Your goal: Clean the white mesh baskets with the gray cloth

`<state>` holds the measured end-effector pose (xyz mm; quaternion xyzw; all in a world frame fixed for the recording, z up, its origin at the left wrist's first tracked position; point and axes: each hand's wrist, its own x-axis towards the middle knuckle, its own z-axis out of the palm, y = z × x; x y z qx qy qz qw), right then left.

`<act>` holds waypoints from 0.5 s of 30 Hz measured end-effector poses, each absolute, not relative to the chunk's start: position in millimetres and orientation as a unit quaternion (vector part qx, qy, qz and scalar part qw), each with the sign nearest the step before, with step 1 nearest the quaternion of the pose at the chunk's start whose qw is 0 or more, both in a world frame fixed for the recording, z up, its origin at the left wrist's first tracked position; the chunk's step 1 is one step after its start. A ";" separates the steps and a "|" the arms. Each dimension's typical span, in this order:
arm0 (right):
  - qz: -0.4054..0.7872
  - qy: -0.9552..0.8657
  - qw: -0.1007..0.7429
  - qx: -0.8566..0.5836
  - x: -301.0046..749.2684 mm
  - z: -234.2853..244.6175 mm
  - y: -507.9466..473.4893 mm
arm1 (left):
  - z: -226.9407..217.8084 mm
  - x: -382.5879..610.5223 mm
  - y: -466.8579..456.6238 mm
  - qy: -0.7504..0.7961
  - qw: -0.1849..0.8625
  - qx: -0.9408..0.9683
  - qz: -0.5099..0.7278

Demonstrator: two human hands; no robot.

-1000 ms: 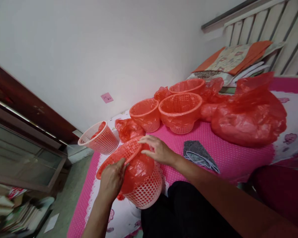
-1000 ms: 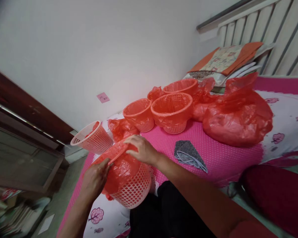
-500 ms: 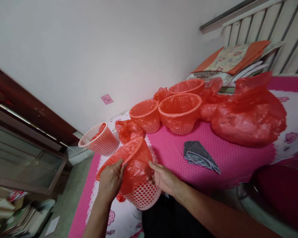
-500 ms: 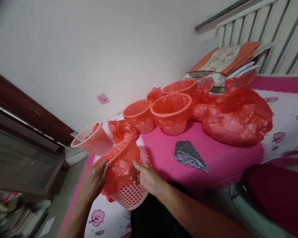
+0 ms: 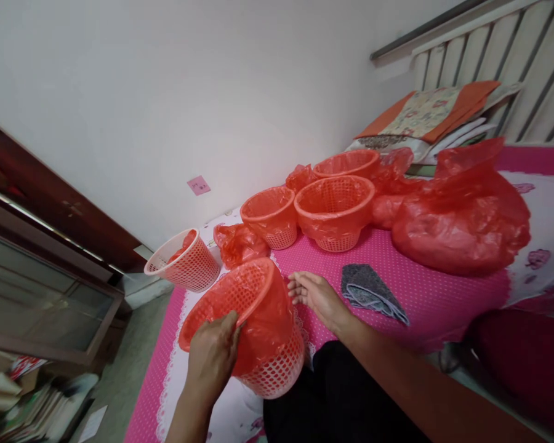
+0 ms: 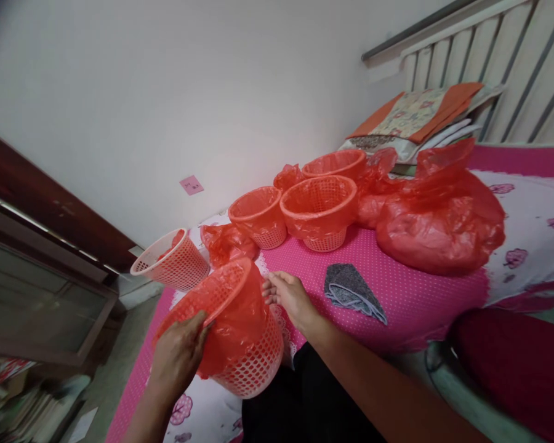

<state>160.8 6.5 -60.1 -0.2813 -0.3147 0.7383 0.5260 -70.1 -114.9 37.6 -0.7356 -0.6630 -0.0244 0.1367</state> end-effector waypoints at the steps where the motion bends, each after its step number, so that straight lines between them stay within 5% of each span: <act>1: 0.752 -0.319 0.511 -0.268 162.4 -53.8 10.1 | 34.9 -67.4 -118.4 -0.653 0.149 -0.743 -0.023; 10: 0.812 -0.324 0.428 -0.229 164.9 -49.5 11.1 | 4.9 -31.7 -151.9 -0.597 0.265 -0.757 -0.030; 15: 0.786 -0.338 0.465 -0.226 175.0 -39.5 7.0 | 0.4 -11.0 -155.9 -0.584 0.244 -0.774 -0.035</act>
